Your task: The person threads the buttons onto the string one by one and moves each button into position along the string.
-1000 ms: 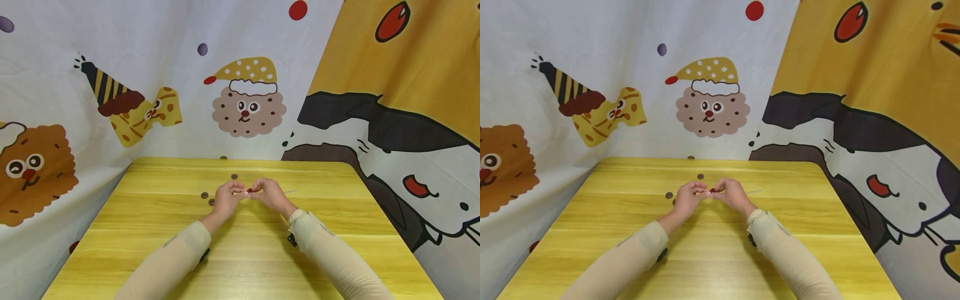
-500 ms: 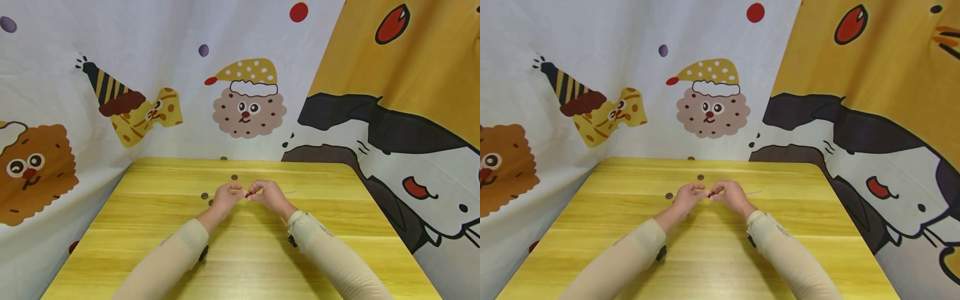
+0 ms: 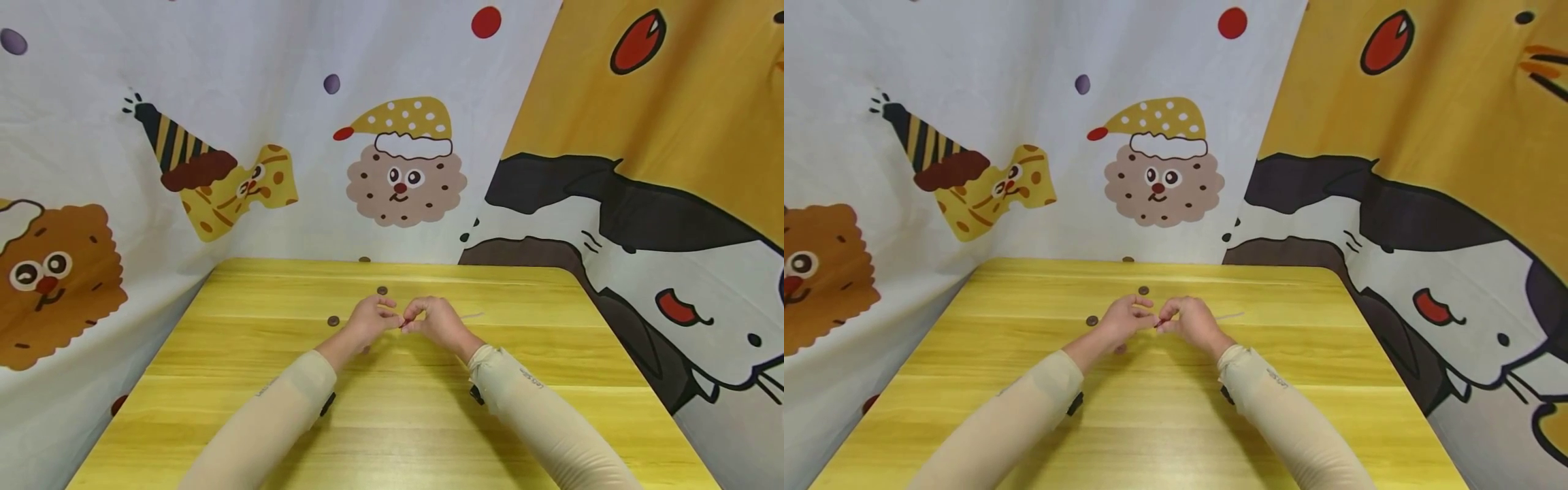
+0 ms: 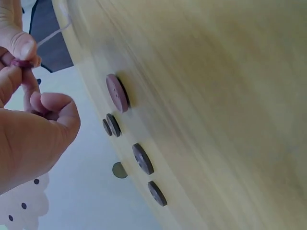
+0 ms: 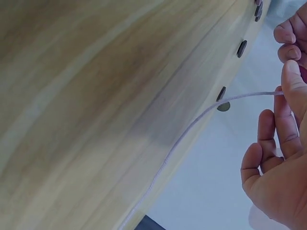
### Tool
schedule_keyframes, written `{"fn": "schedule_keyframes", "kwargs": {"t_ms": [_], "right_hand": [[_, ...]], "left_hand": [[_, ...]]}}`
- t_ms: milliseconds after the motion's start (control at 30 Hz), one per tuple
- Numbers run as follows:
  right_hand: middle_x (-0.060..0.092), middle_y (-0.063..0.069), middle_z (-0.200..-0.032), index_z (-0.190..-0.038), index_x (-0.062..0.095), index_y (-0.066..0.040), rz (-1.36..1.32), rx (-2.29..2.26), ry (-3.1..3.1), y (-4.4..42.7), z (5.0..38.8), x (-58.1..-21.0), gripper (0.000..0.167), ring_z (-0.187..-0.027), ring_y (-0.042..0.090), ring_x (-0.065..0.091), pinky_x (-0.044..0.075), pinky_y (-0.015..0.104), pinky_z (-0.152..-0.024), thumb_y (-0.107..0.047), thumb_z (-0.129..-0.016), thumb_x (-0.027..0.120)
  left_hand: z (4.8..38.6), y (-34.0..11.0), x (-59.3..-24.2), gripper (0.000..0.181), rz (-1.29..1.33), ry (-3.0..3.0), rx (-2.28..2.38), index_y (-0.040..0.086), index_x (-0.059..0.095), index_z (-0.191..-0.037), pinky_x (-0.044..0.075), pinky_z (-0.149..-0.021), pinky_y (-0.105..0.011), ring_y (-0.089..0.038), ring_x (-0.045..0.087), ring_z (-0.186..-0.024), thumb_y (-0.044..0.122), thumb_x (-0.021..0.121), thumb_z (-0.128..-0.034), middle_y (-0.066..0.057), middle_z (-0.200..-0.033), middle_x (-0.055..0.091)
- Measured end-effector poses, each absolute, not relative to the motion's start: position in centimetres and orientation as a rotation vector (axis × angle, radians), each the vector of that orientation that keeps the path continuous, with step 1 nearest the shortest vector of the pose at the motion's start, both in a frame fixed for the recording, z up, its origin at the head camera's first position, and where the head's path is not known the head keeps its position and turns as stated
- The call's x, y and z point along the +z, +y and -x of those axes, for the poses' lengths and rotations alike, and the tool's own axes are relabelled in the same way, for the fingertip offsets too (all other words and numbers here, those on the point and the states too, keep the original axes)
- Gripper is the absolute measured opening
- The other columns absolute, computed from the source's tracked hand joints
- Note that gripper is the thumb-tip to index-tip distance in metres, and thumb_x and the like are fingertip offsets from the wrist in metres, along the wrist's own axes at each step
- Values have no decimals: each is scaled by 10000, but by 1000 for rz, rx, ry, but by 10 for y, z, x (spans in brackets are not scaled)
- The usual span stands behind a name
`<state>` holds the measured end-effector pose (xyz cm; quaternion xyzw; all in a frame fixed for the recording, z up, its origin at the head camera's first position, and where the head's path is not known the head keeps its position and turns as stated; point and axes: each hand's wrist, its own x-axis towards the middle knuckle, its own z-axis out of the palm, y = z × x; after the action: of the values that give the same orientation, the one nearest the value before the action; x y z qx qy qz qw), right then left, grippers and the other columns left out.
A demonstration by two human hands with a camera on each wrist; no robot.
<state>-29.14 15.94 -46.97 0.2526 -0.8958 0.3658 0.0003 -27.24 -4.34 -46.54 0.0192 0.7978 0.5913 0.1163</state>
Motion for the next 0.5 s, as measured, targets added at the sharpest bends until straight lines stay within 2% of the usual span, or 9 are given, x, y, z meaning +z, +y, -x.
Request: {"fn": "schedule_keyframes", "kwargs": {"t_ms": [100,267,367,500], "right_hand": [[783,-31,-998,-1033,786,-194,-782,1134,-2844,160,291,-469,202,-1017,245,739,603,416,-894,-164,-870,901],[757,39,-1185,-1277,705,-153,-757,1136,-2952,162,291,-470,440,-1174,296,698,575,501,-1024,-229,-889,899],[748,25,-1213,-1302,693,-161,-763,1179,-2969,163,291,-471,435,-1200,289,692,566,507,-1049,-293,-926,868],[753,-10,-1177,-1263,717,-185,-770,1204,-2931,163,291,-471,377,-1176,283,706,573,493,-1025,-369,-954,832]], "left_hand": [[272,-42,-467,446,-56,2356,1769,39,620,-1359,594,-998,-489,-292,740,-1117,179,806,-979,-126,-1189,774],[271,-40,-466,425,31,2347,1851,66,640,-1338,582,-1035,-526,-309,725,-1156,183,817,-970,-120,-1209,760],[271,-39,-464,376,73,2341,1882,110,660,-1293,566,-1040,-536,-304,719,-1159,195,823,-965,-101,-1195,765],[271,-38,-462,352,86,2318,1916,129,669,-1257,568,-1013,-537,-295,720,-1147,214,833,-958,-102,-1205,763]]}}
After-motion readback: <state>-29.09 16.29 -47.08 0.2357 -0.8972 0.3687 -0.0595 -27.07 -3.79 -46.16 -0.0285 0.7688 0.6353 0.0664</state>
